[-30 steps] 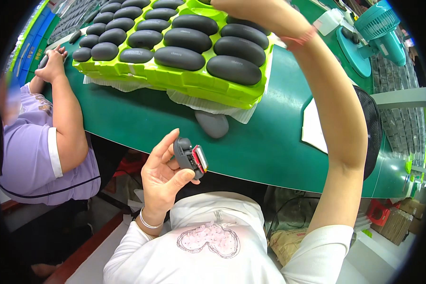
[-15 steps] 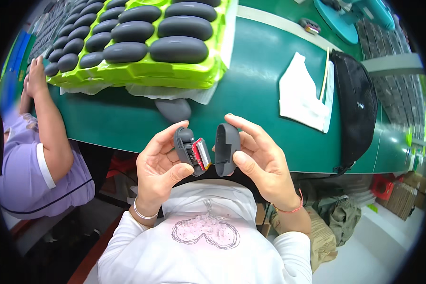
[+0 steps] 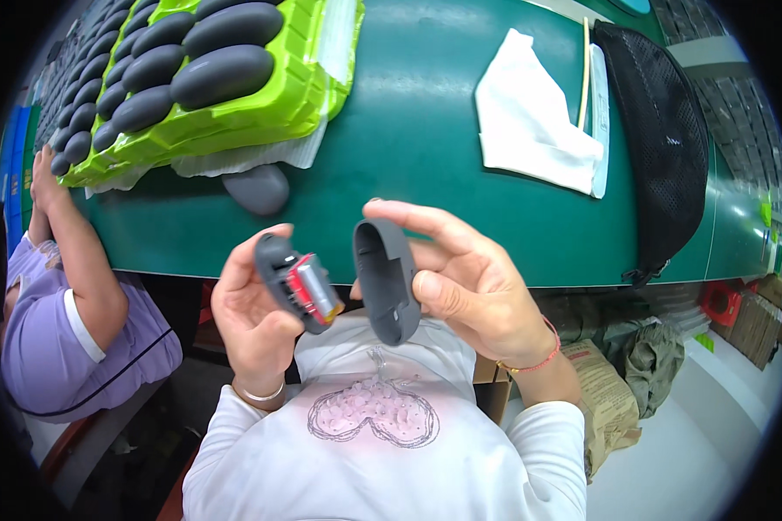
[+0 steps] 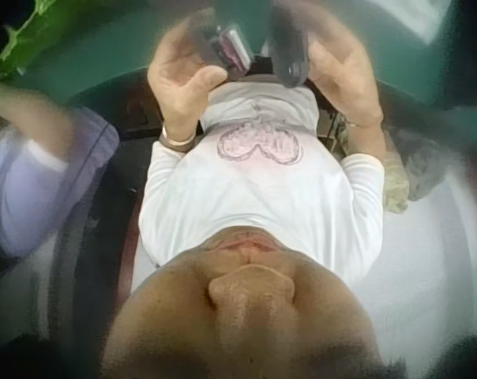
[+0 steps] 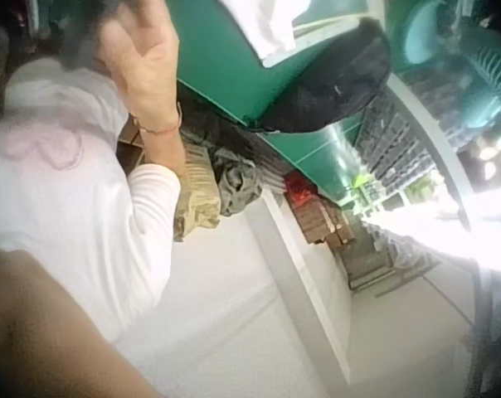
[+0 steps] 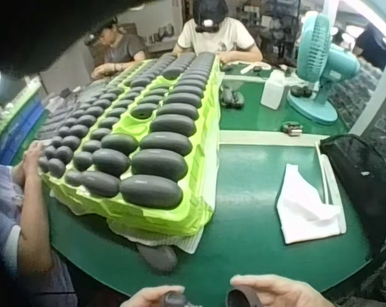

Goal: The person wipes a small gray electronic case with a white cloth, then opens it to reveal internal components. They repeatedly open and close the case, inspecting the interior and exterior, and place it into a green tray with many similar cases. The person repeats this process with additional cases from the tray.

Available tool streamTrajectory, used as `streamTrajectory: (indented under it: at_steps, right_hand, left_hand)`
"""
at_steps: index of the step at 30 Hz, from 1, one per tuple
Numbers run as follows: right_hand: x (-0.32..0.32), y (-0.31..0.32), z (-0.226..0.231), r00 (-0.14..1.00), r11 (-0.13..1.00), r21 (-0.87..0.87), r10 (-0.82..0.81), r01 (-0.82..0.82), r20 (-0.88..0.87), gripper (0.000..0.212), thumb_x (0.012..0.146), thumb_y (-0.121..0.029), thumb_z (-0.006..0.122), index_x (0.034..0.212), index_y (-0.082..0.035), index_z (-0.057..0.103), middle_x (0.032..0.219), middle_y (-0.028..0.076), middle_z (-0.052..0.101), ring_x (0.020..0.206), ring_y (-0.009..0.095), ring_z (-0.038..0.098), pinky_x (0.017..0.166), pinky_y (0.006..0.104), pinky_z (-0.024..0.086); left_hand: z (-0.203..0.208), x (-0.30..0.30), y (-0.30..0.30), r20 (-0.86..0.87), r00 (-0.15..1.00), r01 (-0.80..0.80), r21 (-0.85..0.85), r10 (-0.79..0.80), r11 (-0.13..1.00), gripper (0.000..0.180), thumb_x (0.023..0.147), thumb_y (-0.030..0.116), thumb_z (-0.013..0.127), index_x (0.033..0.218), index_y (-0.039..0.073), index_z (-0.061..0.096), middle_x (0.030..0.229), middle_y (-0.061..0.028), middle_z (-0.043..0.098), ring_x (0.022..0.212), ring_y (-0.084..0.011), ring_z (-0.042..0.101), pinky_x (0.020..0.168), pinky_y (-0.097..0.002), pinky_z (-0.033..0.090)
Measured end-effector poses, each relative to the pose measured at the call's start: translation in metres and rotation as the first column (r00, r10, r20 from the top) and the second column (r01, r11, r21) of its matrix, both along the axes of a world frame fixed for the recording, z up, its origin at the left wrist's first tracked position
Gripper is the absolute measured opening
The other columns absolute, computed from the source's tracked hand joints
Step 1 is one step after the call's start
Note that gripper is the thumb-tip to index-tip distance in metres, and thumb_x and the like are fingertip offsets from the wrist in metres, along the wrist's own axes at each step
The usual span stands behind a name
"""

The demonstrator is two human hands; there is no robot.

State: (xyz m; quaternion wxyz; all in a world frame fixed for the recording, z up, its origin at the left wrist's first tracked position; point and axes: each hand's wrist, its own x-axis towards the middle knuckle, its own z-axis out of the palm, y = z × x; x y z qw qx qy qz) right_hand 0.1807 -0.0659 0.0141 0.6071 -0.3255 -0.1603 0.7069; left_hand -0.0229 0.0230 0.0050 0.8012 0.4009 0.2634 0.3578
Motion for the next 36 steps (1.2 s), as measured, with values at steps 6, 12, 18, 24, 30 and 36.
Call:
streamTrajectory:
  at_steps: [6, 12, 18, 24, 30, 36]
  right_hand:
    - [-0.004, -0.003, 0.009, 0.994, 0.997, 0.067, 0.041, -0.034, -0.105, 0.069, 0.090, -0.020, 0.066, 0.142, 0.004, 0.029, 0.125, 0.019, 0.055, 0.111, 0.025, 0.059, 0.097, 0.0362, 0.045]
    - [-0.008, 0.000, 0.013, 0.990, 0.998, 0.061, -0.020, 0.011, 0.140, 0.060, 0.090, -0.007, 0.063, 0.141, 0.004, 0.032, 0.133, 0.017, 0.047, 0.118, 0.021, 0.052, 0.100, 0.0351, 0.044]
    - [-0.021, 0.006, 0.006, 0.586, 0.960, 0.279, -0.247, 0.036, 0.772, 0.053, 0.081, 0.006, 0.064, 0.131, 0.005, 0.047, 0.119, 0.018, 0.058, 0.096, 0.024, 0.062, 0.077, 0.0295, 0.055]
    - [-0.023, 0.007, 0.008, 0.480, 0.965, 0.255, -0.253, 0.062, 0.840, 0.053, 0.079, 0.008, 0.063, 0.130, 0.002, 0.050, 0.109, 0.018, 0.061, 0.089, 0.023, 0.064, 0.072, 0.0297, 0.057]
    - [-0.022, 0.004, 0.014, 0.796, 0.997, 0.046, -0.080, 0.066, 0.601, 0.056, 0.082, 0.005, 0.063, 0.135, 0.002, 0.044, 0.117, 0.017, 0.057, 0.103, 0.023, 0.063, 0.082, 0.0328, 0.057]
    - [-0.018, 0.002, 0.009, 0.653, 0.995, 0.073, -0.008, -0.073, 0.758, 0.064, 0.078, 0.005, 0.069, 0.136, 0.005, 0.041, 0.122, 0.020, 0.054, 0.104, 0.026, 0.061, 0.088, 0.0359, 0.055]
  left_hand:
    - [-0.008, -0.013, 0.000, -0.022, 0.999, 0.043, 0.058, -0.042, 0.997, 0.082, 0.067, 0.015, 0.087, 0.130, -0.011, 0.041, 0.118, -0.0161, 0.058, 0.107, -0.0173, 0.059, 0.093, -0.0306, 0.048]
    - [-0.005, -0.012, -0.003, -0.007, 0.999, 0.040, -0.042, -0.040, 0.998, 0.069, 0.069, 0.014, 0.086, 0.121, -0.008, 0.047, 0.118, -0.0196, 0.058, 0.109, -0.0198, 0.059, 0.094, -0.0336, 0.047]
    - [-0.002, -0.004, 0.001, 0.102, 0.968, 0.234, -0.042, -0.229, 0.971, 0.058, 0.068, -0.002, 0.081, 0.115, -0.006, 0.049, 0.127, -0.0314, 0.052, 0.113, -0.0255, 0.058, 0.098, -0.0381, 0.045]
    - [-0.001, -0.009, -0.004, 0.210, 0.968, 0.167, -0.118, -0.140, 0.979, 0.058, 0.066, 0.000, 0.083, 0.112, -0.004, 0.048, 0.120, -0.0344, 0.055, 0.114, -0.0339, 0.058, 0.098, -0.0434, 0.045]
    - [0.005, -0.008, 0.001, 0.087, 0.962, 0.233, 0.237, -0.260, 0.943, 0.058, 0.063, -0.001, 0.085, 0.107, -0.006, 0.048, 0.113, -0.0403, 0.054, 0.100, -0.0400, 0.062, 0.084, -0.0465, 0.050]
    - [0.002, -0.004, 0.007, -0.080, 0.945, 0.320, 0.436, -0.317, 0.841, 0.056, 0.059, -0.002, 0.087, 0.102, -0.007, 0.051, 0.124, -0.0462, 0.043, 0.085, -0.0323, 0.070, 0.069, -0.0334, 0.058]
